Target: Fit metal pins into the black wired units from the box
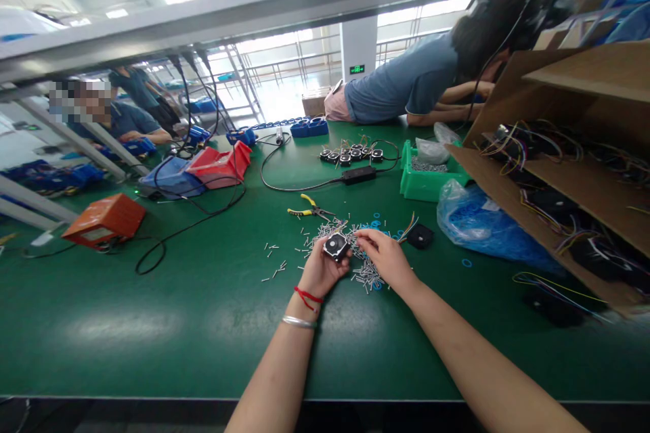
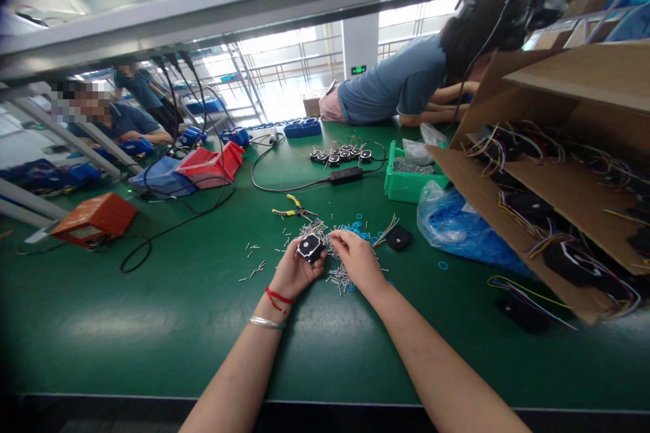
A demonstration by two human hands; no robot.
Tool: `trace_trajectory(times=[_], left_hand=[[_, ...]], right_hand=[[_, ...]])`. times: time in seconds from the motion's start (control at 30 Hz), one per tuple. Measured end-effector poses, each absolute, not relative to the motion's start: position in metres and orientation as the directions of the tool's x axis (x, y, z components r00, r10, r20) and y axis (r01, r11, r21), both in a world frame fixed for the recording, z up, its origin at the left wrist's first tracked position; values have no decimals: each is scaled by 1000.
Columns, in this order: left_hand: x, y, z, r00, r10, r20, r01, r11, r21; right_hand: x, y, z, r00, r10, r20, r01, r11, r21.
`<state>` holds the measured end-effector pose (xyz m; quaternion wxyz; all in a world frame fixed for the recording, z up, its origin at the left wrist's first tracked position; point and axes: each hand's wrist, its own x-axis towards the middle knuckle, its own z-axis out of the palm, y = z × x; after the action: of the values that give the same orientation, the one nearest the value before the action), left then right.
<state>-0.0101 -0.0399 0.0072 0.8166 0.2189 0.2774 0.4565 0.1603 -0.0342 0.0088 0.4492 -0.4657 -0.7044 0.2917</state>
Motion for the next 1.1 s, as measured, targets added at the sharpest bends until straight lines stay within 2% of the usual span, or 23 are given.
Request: trace_trajectory(times=[0.1, 0.27, 0.47, 0.53, 0.8, 1.1], left_hand=[[-10, -41, 7, 521, 814, -258, -567, 556, 607], [-10, -43, 8, 617, 749, -243, -505, 613, 607], [-10, -46, 11, 736, 612, -288, -294, 673, 679], [-11, -47, 12, 741, 607, -287, -289, 674, 680], [-10, -48, 14, 723, 617, -309, -309, 690, 655], [-12, -46, 12, 743, 595, -305, -307, 709, 635]], right_hand=[[159, -37, 13, -169, 916, 364, 326, 400, -856], [156, -42, 19, -151, 929, 338, 309, 369, -877], [153, -48, 27, -177, 948, 263, 140, 289, -947], [152, -49, 29, -194, 945, 264, 132, 292, -947], [154, -50, 34, -203, 907, 370, 299, 417, -858], [152, -49, 29, -218, 938, 271, 177, 311, -934]])
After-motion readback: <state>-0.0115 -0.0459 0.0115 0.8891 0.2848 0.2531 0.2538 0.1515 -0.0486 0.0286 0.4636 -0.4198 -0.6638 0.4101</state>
